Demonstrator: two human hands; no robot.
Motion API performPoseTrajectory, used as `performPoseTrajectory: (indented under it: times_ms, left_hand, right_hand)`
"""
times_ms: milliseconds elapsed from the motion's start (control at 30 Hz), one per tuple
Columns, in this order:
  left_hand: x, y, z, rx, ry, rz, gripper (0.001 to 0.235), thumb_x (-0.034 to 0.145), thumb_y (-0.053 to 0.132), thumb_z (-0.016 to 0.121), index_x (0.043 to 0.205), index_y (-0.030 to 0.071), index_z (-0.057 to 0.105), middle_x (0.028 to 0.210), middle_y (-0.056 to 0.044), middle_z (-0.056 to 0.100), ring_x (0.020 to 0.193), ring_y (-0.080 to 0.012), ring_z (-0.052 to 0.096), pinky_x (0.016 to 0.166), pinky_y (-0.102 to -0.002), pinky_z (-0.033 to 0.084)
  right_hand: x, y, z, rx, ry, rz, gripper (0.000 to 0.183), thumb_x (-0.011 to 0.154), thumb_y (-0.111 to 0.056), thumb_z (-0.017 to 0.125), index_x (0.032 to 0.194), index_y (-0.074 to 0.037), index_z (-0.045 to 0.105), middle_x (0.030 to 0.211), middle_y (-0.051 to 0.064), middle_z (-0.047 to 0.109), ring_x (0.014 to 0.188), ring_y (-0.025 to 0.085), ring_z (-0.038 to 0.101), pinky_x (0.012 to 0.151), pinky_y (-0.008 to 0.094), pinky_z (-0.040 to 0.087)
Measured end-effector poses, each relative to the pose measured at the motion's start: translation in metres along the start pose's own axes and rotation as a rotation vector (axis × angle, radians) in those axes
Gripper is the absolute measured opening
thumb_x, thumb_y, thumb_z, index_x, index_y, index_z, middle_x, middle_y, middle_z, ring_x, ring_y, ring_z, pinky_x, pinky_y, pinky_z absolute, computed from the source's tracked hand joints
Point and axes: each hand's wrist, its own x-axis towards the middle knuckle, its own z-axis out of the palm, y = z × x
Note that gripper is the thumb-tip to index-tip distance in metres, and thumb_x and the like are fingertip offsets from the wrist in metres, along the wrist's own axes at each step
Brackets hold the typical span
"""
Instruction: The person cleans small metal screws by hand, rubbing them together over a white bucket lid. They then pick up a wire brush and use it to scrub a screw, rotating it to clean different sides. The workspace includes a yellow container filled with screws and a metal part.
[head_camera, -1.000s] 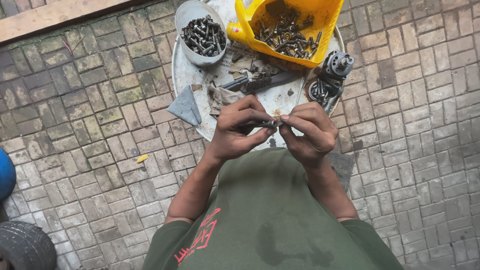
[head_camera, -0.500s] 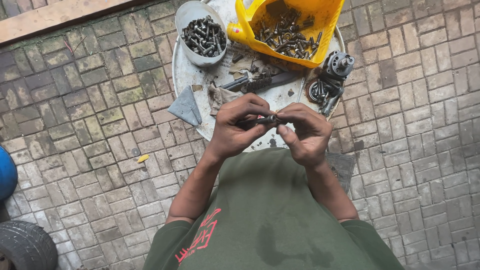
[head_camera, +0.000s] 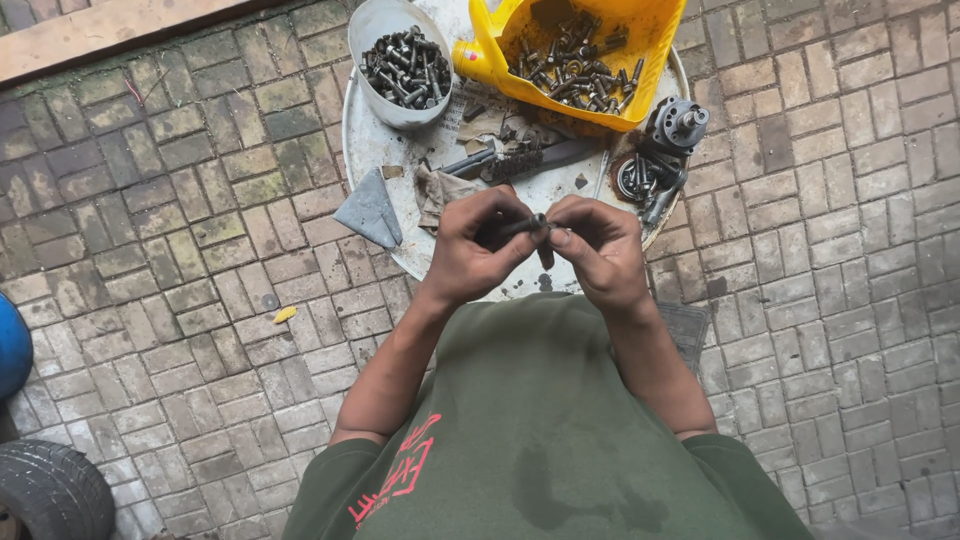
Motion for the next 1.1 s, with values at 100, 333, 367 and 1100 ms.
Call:
performPoseTrajectory:
  times_ms: [100,333,367,1100]
  left_hand:
    - [-0.015,-0.030,-0.008,-0.090,0.010,-0.126,0.014,0.093,0.017,0.073,0.097,0.003,0.073,0.071,-0.006,0.064,0.057,-0.0067,0.047,0.047,-0.023,0.035]
    - [-0.015,-0.042,-0.009,-0.136,0.066,-0.264,0.019,0.107,0.012,0.053,0.104,-0.001,0.067,0.061,-0.002,0.048,0.052,-0.0056,0.047,0.048,-0.023,0.041]
    - [-0.016,-0.052,-0.012,0.073,0.053,-0.231,0.021,0.107,0.016,0.056,0.105,0.001,0.070,0.071,-0.011,0.057,0.062,-0.0145,0.055,0.058,-0.030,0.046]
    - [-0.083,-0.241,-0.039,1.187,-0.046,0.204,0.011,0.101,0.029,0.063,0.096,0.019,0.066,0.088,-0.002,0.054,0.084,-0.0242,0.054,0.069,-0.037,0.040]
  right_hand:
    - [0.000,0.014,-0.005,0.062,0.015,0.023,0.009,0.098,0.002,0.067,0.101,0.010,0.066,0.085,0.025,0.064,0.068,0.024,0.068,0.055,0.036,0.059]
    - [0.011,0.036,-0.017,-0.186,0.052,0.030,0.010,0.097,0.002,0.072,0.096,0.011,0.067,0.083,0.025,0.065,0.066,0.026,0.069,0.055,0.038,0.059]
    - [0.013,0.049,-0.027,-0.254,0.068,0.056,0.008,0.095,0.003,0.071,0.093,0.010,0.067,0.081,0.023,0.066,0.066,0.025,0.070,0.056,0.037,0.059]
    - [-0.021,0.164,-0.102,-0.928,-0.039,0.323,0.017,0.094,-0.004,0.072,0.107,-0.009,0.083,0.081,0.022,0.073,0.068,0.029,0.072,0.055,0.034,0.052]
